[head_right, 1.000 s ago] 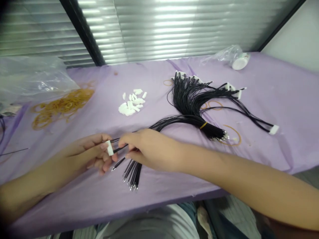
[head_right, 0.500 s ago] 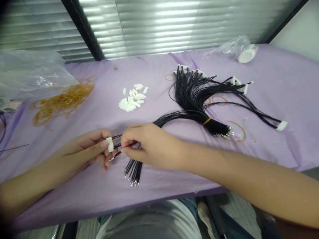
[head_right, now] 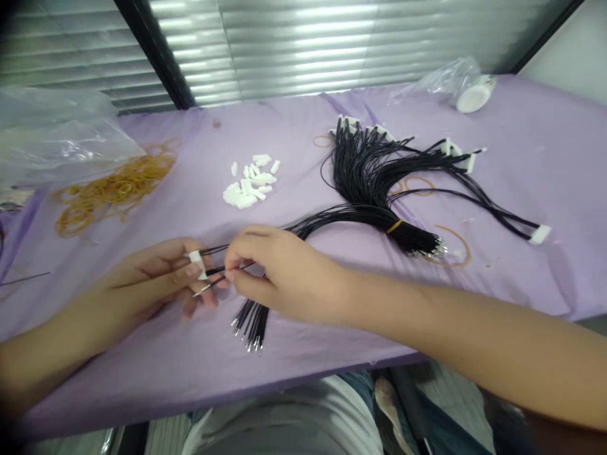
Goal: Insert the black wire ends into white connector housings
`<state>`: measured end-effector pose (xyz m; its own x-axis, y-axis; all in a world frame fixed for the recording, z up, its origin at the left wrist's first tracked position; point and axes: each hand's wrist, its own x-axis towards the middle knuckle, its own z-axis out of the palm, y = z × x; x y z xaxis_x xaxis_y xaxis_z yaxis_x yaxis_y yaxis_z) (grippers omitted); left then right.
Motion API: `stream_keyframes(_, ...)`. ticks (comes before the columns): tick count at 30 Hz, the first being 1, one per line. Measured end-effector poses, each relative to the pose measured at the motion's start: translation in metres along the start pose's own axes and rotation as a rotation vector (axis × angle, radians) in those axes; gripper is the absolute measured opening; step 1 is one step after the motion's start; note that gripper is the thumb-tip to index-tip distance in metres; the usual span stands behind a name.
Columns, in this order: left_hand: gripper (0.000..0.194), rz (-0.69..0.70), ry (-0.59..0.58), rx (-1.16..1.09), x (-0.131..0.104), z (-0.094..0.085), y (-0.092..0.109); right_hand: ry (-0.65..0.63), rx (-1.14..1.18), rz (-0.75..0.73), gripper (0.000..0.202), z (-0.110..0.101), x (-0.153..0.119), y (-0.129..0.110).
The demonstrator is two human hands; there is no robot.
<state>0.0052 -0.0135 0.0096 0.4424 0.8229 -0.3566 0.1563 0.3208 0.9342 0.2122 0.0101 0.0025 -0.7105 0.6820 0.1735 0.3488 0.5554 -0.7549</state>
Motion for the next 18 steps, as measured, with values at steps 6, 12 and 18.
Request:
stream_keyframes(6,0.016,-0.094,-0.048,-0.127,-0.0013,0.0006,0.0009,0.049,0.008,0.139,0.024,-0.0023,-0.0002,-0.0038)
stream_keyframes(12,0.01,-0.055,-0.101,-0.1,-0.0048,0.0054,-0.0003,0.164,-0.007,0.154,0.024,-0.0032,0.0013,-0.0028)
stream_keyframes(18,0.01,-0.031,-0.125,-0.071,-0.0031,0.0059,-0.0013,0.16,0.005,0.161,0.022,0.0017,0.0012,-0.0011)
